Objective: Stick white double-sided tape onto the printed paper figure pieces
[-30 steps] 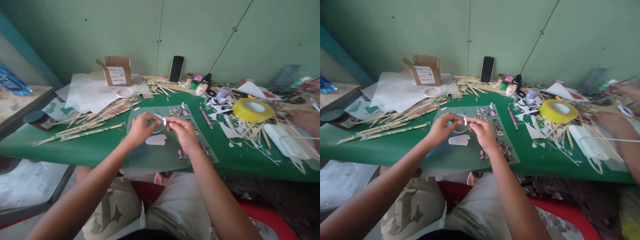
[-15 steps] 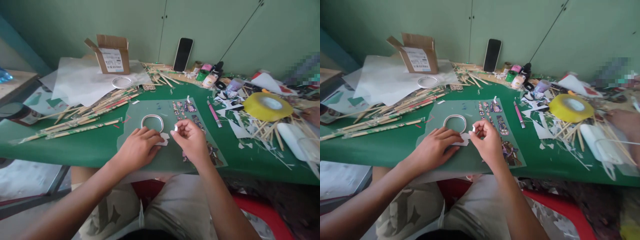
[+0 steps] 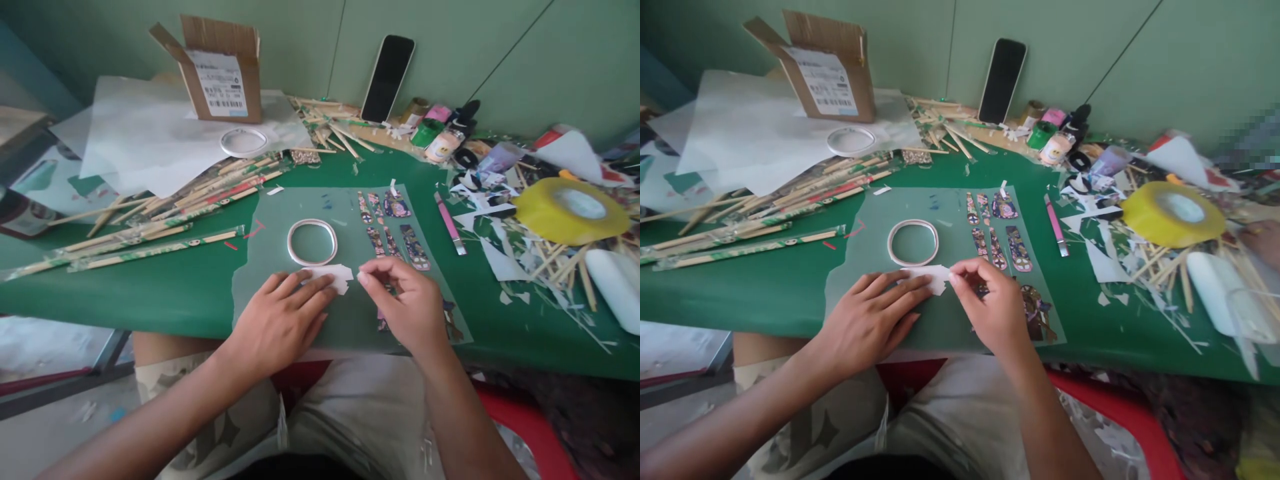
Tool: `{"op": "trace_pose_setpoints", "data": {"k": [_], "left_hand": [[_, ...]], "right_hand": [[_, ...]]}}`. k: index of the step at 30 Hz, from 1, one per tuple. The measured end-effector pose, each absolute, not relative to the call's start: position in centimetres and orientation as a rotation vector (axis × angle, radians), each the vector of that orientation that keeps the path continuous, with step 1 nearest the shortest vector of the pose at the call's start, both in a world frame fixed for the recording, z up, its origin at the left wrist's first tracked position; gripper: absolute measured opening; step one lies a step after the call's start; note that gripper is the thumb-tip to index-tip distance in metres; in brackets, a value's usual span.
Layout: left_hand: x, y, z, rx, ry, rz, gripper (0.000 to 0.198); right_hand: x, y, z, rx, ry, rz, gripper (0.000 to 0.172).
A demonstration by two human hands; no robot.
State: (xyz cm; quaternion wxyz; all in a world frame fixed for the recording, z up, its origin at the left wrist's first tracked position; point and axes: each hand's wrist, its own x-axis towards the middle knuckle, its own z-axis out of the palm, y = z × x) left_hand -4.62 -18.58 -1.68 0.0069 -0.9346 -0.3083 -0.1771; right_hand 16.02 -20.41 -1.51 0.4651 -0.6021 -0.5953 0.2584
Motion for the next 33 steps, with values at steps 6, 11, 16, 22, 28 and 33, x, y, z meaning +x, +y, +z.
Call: {"op": "trace_pose_setpoints", "data": {"k": [6,11,16,22,28,33], "left_hand": [[-4.5,-18.5,-1.9,-2.969,-0.964,-0.576,0.034],[-4.3,-18.7,-2.0,-2.977,-1.022,-0.579,0.034],[-4.3,-18.9,-2.1,-2.975,-1.019,-0.575,0.034],[-4.4,-18.4,-2.0,-3.023,-0.987,-0.586,0.033],[-4.5,-17.5,-1.4,-3.130,-0.933,-0.573,0.027],[-4.6,-17.5,-1.4,-3.113,-0.936,-0.566,0.029]], "right_hand": [[16.1,-20.7,-1.1,-1.562,-1.596,0.545,0.010],[15.8,-20.8,-1.6,-1.567,-1.728,0.288,0.012],[16.0,-20.9,-1.8,-1.491,-1.730,0.233,0.010],[15.8,-21.3,-1.8,-1.557,-1.567,0.492,0.007],[15.5,-21.5,-2.0,-1.545,-1.543,0.489,0.028],[15.5,-21.6,-1.6,-1.675,-1.545,0.467,0.008]]}}
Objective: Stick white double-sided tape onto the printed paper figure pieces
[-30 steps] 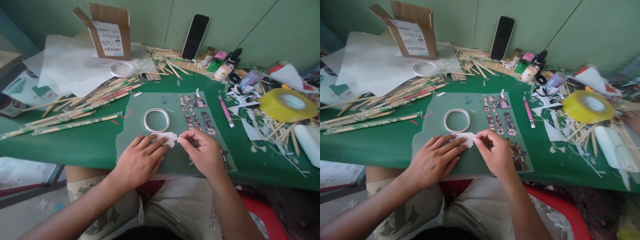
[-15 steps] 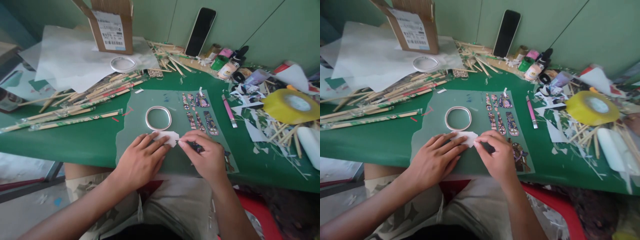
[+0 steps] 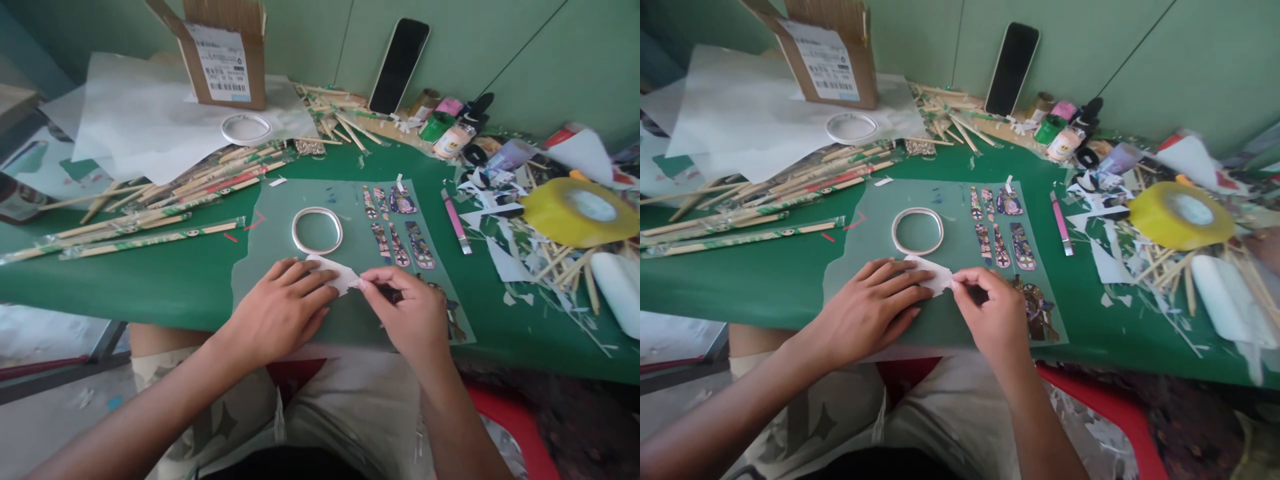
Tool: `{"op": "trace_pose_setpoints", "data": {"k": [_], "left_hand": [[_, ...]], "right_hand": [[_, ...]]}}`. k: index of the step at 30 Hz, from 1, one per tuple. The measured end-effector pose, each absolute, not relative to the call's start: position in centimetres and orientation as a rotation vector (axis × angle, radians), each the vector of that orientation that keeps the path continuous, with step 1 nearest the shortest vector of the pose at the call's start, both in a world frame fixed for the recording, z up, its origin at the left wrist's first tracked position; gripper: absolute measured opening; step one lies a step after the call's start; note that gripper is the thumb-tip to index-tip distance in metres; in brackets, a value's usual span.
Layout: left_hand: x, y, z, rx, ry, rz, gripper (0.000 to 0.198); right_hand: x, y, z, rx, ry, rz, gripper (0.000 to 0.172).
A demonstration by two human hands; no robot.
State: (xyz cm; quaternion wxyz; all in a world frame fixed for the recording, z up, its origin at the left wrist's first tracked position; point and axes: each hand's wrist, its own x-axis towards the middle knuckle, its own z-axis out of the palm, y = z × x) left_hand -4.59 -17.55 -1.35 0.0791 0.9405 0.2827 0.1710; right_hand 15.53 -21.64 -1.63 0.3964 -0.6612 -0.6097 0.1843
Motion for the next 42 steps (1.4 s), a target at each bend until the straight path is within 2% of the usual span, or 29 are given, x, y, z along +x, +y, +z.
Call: {"op": "trace_pose_setpoints", "data": {"k": [9,16,25,32,42], "left_hand": [[-4.7,-17.8,-1.6,2.850,0.870,0.535,0.029],[-4.7,-17.9,-1.6,2.835,0.882,0.538,0.029],[-4.7,-17.9,-1.7,2.856,0.880,0.559,0.029],[-4.7,-18.0,-1.8,2.882,0.885,0.551,0.030],[-4.7,-18.0,-1.8,2.909,0.889,0.601,0.028]], "right_hand": [[15.8,-21.2,-1.6,-1.571,-1.677,0.456,0.012],[15.5,-21.1,-2.0,-1.675,-1.659,0.565,0.013],[14.9,-20.6,-1.9,-1.728,-1.621,0.508,0.013],[15.3,-20.6,-1.3,-1.669,-1.552,0.710,0.015],[14.2,-20.7,-1.8,-1.797,-1.581,0.506,0.012]]}}
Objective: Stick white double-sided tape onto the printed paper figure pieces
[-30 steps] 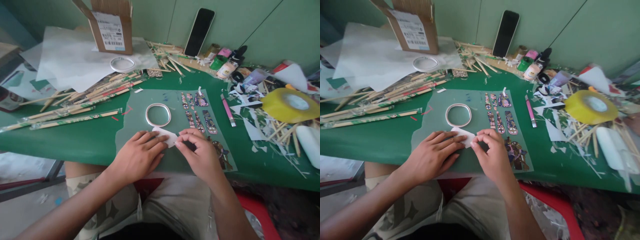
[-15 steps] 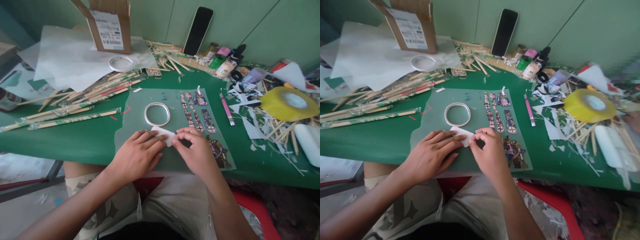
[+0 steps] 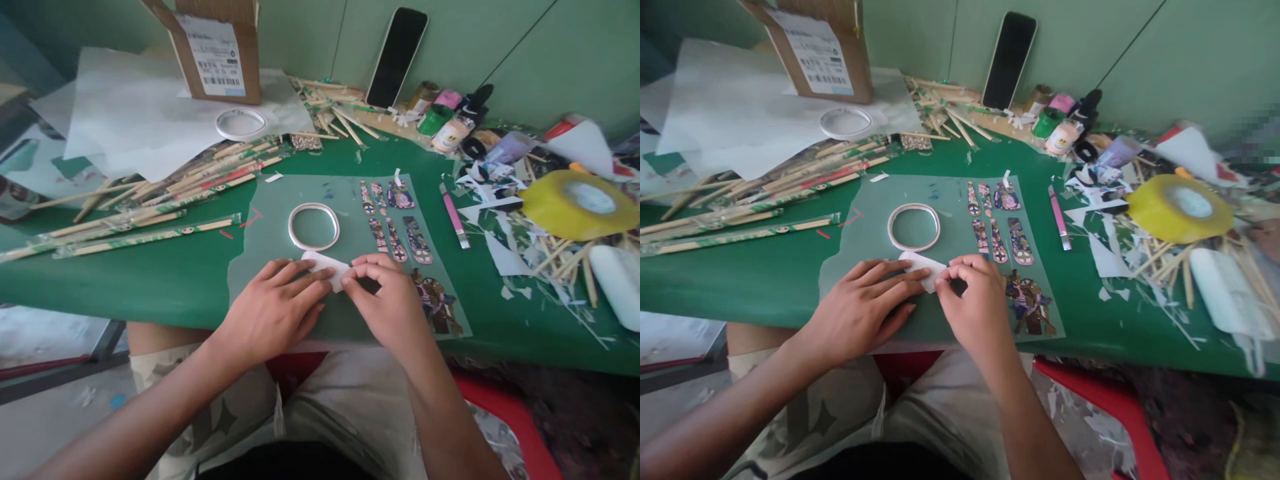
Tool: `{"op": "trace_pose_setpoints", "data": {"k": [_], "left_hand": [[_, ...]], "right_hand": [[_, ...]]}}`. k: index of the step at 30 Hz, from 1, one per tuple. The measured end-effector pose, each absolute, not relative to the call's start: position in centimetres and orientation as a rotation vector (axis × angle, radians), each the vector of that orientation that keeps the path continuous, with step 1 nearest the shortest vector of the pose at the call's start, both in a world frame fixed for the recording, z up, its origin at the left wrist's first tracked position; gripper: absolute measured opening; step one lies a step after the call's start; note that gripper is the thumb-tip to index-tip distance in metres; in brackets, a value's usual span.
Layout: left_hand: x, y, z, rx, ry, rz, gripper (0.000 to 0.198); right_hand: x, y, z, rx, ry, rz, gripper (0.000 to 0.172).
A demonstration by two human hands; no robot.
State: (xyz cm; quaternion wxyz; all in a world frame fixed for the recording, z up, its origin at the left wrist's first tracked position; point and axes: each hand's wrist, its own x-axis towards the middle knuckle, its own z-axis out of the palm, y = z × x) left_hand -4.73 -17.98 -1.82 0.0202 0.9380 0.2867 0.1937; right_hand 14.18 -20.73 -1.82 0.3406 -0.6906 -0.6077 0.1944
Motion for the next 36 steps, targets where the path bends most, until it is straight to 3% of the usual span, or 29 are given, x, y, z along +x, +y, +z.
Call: {"op": "trace_pose_setpoints", "data": {"k": [14,19,27,36], "left_hand": [[-4.6,-18.1,-2.0,2.970,0.891,0.590,0.032],[-4.5,-18.2,-2.0,2.967,0.897,0.609,0.030],[-4.4,-18.3,-2.1,2.958,0.896,0.599,0.029],[-4.5,-16.3,0.5,2.466,1.039,0.775,0.024]], "right_hand": [[14.0,-20.8,-2.7,-1.778,-1.673,0.312,0.006],[14.7,-20.5,-2.6,-1.823,-1.532,0.384,0.015],[15.0,-20.1,-2.5,-1.760,-1.653,0.385,0.009],[14.7,-20.1,-2.1,-1.727,-1.537,0.394,0.012]]}}
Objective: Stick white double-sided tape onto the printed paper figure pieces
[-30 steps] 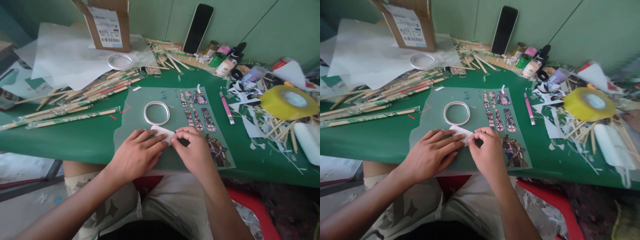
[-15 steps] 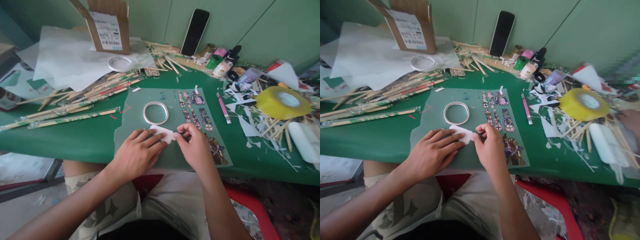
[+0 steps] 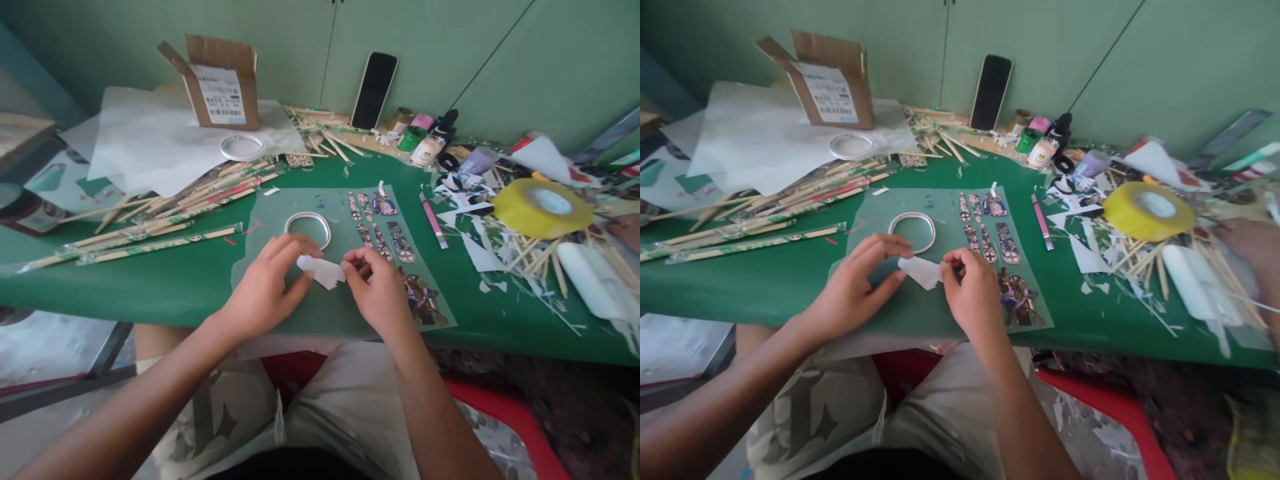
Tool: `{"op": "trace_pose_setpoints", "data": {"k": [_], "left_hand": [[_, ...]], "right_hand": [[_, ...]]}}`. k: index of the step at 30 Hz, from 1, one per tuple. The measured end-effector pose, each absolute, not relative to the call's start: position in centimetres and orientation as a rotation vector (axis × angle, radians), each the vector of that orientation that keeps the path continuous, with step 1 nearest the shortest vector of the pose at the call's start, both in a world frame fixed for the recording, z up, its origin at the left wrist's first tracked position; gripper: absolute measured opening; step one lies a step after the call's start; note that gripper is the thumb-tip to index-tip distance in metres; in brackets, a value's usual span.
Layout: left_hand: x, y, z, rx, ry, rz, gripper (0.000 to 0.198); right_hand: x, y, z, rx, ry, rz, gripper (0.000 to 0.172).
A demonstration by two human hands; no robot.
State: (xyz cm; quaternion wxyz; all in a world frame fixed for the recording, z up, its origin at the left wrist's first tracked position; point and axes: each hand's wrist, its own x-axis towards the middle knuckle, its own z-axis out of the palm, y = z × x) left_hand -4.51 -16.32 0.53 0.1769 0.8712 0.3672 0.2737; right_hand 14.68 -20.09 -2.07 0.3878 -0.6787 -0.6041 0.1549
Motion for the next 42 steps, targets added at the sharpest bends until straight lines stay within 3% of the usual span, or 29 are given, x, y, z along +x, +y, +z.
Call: {"op": "trace_pose_setpoints", "data": {"k": [6,14,19,23,31,37,42], "left_hand": [[-4.3,-12.1,0.7,2.769,1.330,0.501,0.013],[-3.2,-12.8,1.2,2.389,1.102,0.797,0.022],[-3.5,-14.3,2.2,2.226,0.800,0.670,0.037],[-3.4,-15.3,2.0,2.153,0.904,0.737,0.028],[-2.2,-16.9,1.8,2.105,1.017,0.726,0.019],[-2.5,-18.1,2.5,2.159,1.002,0.667,0.013],[-3.0,-19.8,1.7,2.269,1.052,0.682,0.014]], "right_hand": [[13.9,-19.5,-1.3,-1.598,-1.515,0.167,0.018],[13.0,-18.2,-0.8,-1.430,-1.519,0.469,0.043],[13.2,-18.1,-0.4,-1.372,-1.419,0.601,0.046],[13.6,-19.4,-0.2,-1.332,-1.463,0.545,0.050],[13.0,-21.2,-0.3,-1.332,-1.464,0.316,0.022],[12.9,-21.6,-0.6,-1.275,-1.458,0.389,0.023],[12.7,-23.0,0.0,-1.295,-1.474,0.282,0.009]]}}
